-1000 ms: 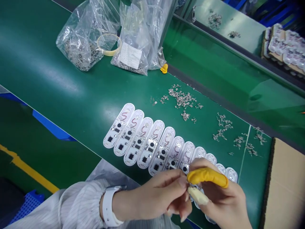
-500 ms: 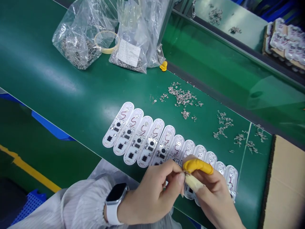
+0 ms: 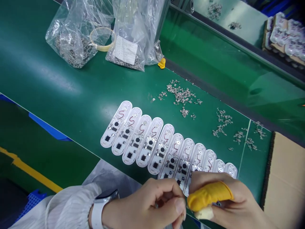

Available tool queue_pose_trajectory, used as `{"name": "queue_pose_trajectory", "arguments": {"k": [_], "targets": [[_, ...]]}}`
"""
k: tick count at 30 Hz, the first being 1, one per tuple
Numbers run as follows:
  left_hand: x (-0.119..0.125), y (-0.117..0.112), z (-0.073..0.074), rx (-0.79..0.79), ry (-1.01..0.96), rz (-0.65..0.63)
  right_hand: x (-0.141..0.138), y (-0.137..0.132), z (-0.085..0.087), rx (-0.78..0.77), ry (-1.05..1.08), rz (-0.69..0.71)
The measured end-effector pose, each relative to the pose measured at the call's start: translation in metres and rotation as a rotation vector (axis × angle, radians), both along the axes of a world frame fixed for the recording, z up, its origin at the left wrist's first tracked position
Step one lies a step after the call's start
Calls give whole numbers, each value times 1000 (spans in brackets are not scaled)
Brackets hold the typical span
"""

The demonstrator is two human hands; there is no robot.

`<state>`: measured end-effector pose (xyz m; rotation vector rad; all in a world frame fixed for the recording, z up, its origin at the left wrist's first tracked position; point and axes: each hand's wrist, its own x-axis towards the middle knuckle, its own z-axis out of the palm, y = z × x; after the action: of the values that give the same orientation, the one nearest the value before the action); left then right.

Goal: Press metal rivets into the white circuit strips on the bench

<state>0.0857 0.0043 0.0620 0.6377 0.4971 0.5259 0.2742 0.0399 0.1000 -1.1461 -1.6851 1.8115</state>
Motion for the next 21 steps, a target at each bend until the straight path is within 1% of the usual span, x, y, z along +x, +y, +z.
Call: {"name": "queue_pose_trajectory", "arguments": {"k": [2,3,4,5,6,8,9,10,11,12,13,16,18,21], "targets": [[-1,-4,-1,-48,-32,14,1,1,0,-21,-1,20],[-2,-5,-2,-44,-26,31,1,2,-1,-12,-8,10],[-3,-7,-3,15,17,52,1,4,-3,11,-23,-12],[-4,-8,-5,143,91,92,1,7,-5,45,-54,-40],[-5,-9,-6,343,198,145,1,11,-8,83,-99,-67],[-7,-9,-12,878,463,252,1,20,-16,160,-203,-89],[-8,-9,-15,1133,585,287,1,24,-20,198,-247,-76],[-9,-8,-19,1328,693,300,1,28,-24,233,-286,-53],[-9,-7,-23,1461,780,287,1,31,-28,256,-316,-22],[-10,-7,-27,1533,845,259,2,34,-31,273,-339,5],[-10,-6,-31,1562,878,240,2,35,-33,282,-355,24],[-9,-5,-39,1585,894,209,3,37,-38,259,-363,48],[-9,-5,-41,1605,892,212,4,37,-40,231,-342,56],[-9,-4,-40,1610,893,211,4,39,-41,223,-315,69]]}}
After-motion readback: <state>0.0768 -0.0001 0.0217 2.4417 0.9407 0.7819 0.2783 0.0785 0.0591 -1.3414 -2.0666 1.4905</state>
